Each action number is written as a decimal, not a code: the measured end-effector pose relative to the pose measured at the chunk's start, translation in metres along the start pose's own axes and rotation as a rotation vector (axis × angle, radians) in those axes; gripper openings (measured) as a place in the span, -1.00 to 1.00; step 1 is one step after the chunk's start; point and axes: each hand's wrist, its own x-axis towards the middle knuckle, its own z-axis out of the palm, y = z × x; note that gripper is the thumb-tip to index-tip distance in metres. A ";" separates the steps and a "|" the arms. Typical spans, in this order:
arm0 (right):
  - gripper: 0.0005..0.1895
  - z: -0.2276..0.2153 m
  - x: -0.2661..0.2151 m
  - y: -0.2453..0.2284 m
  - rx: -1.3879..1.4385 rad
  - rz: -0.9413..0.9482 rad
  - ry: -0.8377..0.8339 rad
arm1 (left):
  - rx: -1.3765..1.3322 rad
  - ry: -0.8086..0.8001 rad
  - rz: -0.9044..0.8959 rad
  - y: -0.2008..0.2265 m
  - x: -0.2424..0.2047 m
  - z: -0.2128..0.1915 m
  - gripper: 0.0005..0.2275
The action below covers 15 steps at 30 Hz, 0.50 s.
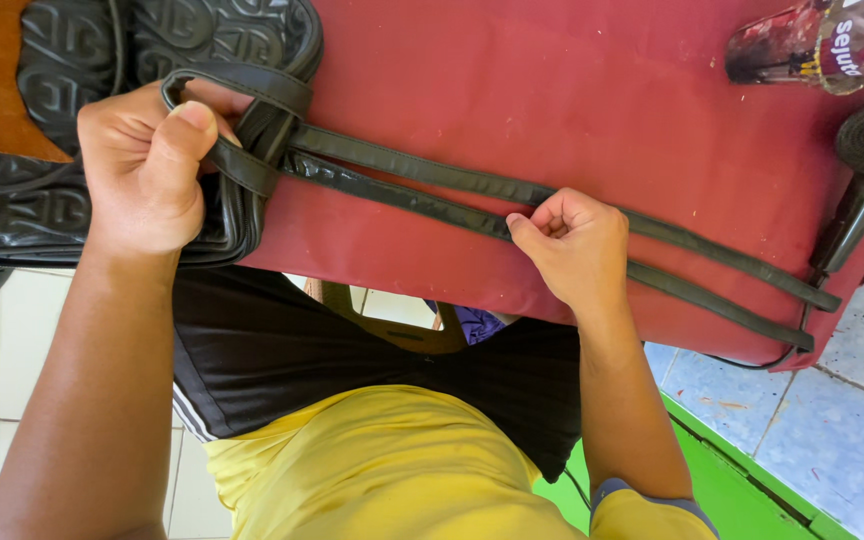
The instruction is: The person applies a liquid substance to a black bag strap using a brush, then uses a hairdryer to dry the strap. A cat briefly enters the scene and is touched by the person.
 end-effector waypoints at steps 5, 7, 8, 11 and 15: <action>-0.63 -0.001 0.000 -0.002 0.002 -0.002 0.000 | -0.017 -0.014 0.004 0.002 0.001 0.001 -0.61; -0.63 -0.001 0.000 -0.004 -0.008 0.009 -0.009 | -0.016 -0.007 -0.012 0.002 0.000 0.000 -0.62; -0.62 -0.001 0.001 -0.004 -0.009 0.013 -0.014 | -0.012 -0.006 -0.005 0.002 0.000 0.001 -0.62; -0.62 -0.002 0.002 -0.003 -0.007 0.012 -0.021 | -0.015 -0.010 0.005 0.003 0.001 0.001 -0.63; -0.63 -0.002 0.003 -0.003 -0.011 0.011 -0.027 | -0.029 -0.022 0.014 0.003 0.002 0.001 -0.65</action>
